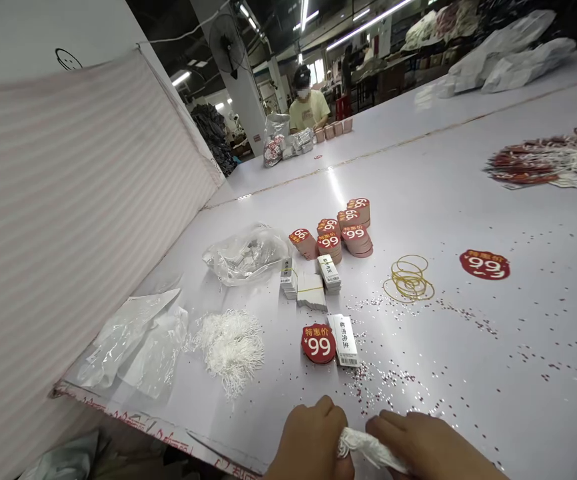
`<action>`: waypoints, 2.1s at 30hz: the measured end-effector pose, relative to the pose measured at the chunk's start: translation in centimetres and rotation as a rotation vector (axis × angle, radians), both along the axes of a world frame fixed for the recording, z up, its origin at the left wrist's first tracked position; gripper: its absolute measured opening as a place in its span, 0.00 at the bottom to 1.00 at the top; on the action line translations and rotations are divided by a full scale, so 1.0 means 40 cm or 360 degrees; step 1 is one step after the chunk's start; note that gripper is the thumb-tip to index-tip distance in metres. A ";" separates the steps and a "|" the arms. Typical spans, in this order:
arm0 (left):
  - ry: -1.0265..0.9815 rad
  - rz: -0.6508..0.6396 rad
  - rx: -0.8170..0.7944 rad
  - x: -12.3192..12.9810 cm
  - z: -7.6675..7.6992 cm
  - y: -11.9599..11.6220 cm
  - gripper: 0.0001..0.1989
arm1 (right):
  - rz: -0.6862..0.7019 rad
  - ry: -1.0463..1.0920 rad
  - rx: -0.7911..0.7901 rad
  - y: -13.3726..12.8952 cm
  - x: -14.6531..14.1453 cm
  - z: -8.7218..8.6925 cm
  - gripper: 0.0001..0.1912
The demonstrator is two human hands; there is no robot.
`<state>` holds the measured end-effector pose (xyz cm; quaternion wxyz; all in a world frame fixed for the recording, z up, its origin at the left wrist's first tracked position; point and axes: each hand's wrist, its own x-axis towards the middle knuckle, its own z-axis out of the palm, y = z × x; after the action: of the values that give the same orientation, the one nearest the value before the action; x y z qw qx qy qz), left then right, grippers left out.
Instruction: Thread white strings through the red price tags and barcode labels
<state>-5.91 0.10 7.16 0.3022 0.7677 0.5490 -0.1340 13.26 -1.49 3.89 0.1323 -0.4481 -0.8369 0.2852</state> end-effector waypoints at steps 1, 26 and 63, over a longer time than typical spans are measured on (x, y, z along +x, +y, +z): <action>0.0030 0.0010 -0.0001 -0.001 -0.015 0.005 0.19 | -0.0007 -0.0158 0.0087 0.005 -0.001 -0.012 0.20; -0.0732 0.0637 0.0352 -0.086 -0.111 0.178 0.57 | -0.0310 -0.0277 0.0124 0.263 -0.032 -0.114 0.53; -0.1119 0.0633 0.0558 -0.129 -0.292 0.227 0.62 | -0.0552 0.0144 0.0323 0.424 0.192 -0.036 0.32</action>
<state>-11.09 9.18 -4.50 0.3558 0.6857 0.5643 0.2912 20.95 15.49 2.45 0.2614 -0.5566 -0.7648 0.1923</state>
